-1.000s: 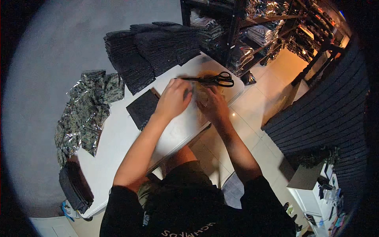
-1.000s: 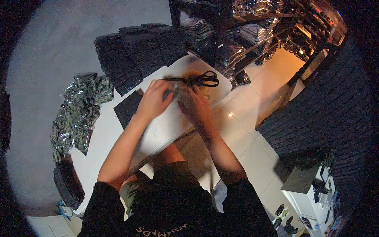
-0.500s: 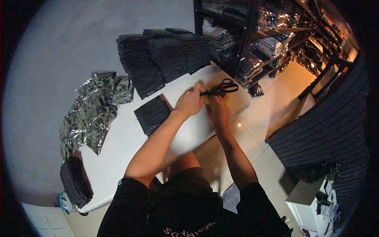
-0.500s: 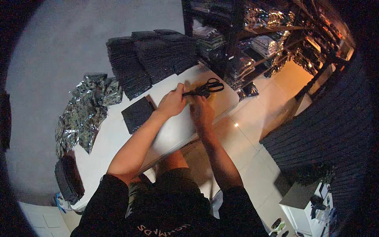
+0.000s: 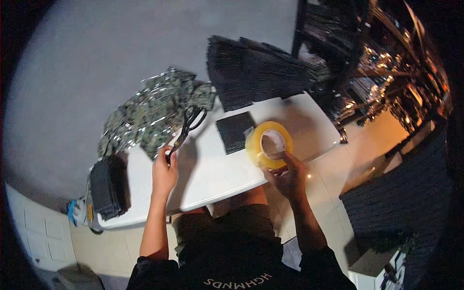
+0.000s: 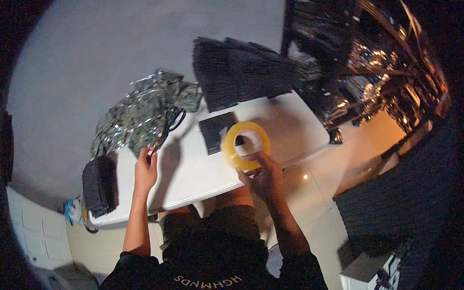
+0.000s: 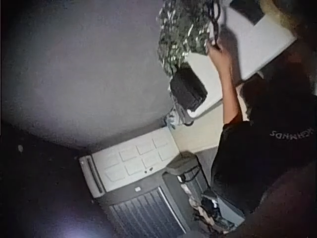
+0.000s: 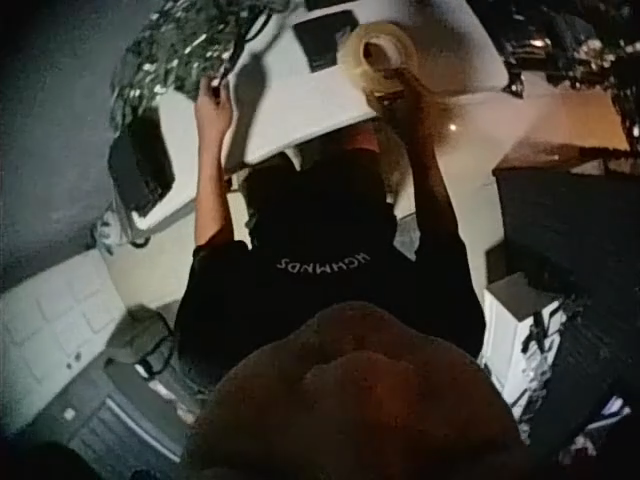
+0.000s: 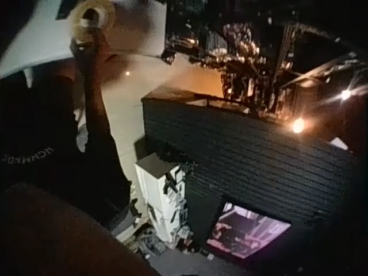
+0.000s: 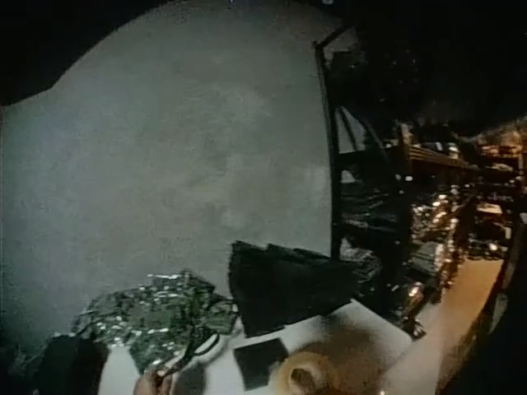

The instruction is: Packaging circuit boards into anti-static bags and sealing them with tape.

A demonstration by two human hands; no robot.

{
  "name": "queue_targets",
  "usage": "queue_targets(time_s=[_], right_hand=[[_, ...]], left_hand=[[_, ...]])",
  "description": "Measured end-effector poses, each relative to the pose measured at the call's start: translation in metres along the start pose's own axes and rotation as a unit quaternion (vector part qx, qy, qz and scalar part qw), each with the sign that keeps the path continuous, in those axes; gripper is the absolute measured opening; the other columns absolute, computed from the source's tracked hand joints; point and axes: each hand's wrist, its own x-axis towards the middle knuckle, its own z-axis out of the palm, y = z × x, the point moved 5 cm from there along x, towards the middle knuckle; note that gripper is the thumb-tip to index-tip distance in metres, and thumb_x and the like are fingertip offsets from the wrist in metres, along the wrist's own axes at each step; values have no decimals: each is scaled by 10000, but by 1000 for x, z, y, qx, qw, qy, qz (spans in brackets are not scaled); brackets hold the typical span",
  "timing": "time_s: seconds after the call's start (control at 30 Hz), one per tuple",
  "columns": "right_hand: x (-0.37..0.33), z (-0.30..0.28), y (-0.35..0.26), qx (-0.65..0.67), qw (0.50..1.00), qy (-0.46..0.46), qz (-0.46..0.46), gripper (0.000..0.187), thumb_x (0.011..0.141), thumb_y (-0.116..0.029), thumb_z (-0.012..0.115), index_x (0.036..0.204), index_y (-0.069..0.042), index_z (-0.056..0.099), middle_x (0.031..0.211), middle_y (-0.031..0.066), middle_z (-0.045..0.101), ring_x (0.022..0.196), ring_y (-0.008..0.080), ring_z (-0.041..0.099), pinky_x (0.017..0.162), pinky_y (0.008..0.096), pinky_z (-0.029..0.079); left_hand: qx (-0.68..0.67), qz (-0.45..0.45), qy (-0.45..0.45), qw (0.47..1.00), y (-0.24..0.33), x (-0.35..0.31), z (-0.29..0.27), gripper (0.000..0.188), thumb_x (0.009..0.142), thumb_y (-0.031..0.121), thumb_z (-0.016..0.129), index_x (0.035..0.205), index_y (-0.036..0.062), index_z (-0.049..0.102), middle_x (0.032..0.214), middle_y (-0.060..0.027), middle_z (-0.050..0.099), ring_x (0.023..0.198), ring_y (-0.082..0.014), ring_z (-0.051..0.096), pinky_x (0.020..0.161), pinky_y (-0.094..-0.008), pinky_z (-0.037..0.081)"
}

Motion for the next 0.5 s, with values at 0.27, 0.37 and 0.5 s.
queue_targets(time_s=[0.27,0.37,0.5], right_hand=[[8,158,-53,75,963,-230,-121,417,769,-187,986,1021,-28,694,953,117,763,711,166,764,594,298,601],[18,196,-44,49,940,-319,-115,423,784,-222,979,1028,-22,696,961,133,759,694,152,754,580,300,577],[26,221,-34,-31,927,-355,-116,437,772,-220,967,1075,-63,694,918,128,754,722,193,753,647,351,588]], left_hand=[[146,23,40,988,-101,-32,-57,241,988,136,683,1187,-1,683,1066,-262,726,1040,-464,666,907,-552,533],[145,48,36,988,-116,-24,-53,240,960,121,700,1164,-6,704,1057,-243,710,1037,-447,659,912,-540,533],[147,87,29,985,-139,-16,-40,226,928,103,714,1122,-11,732,1074,-216,673,1030,-419,640,917,-520,525]])
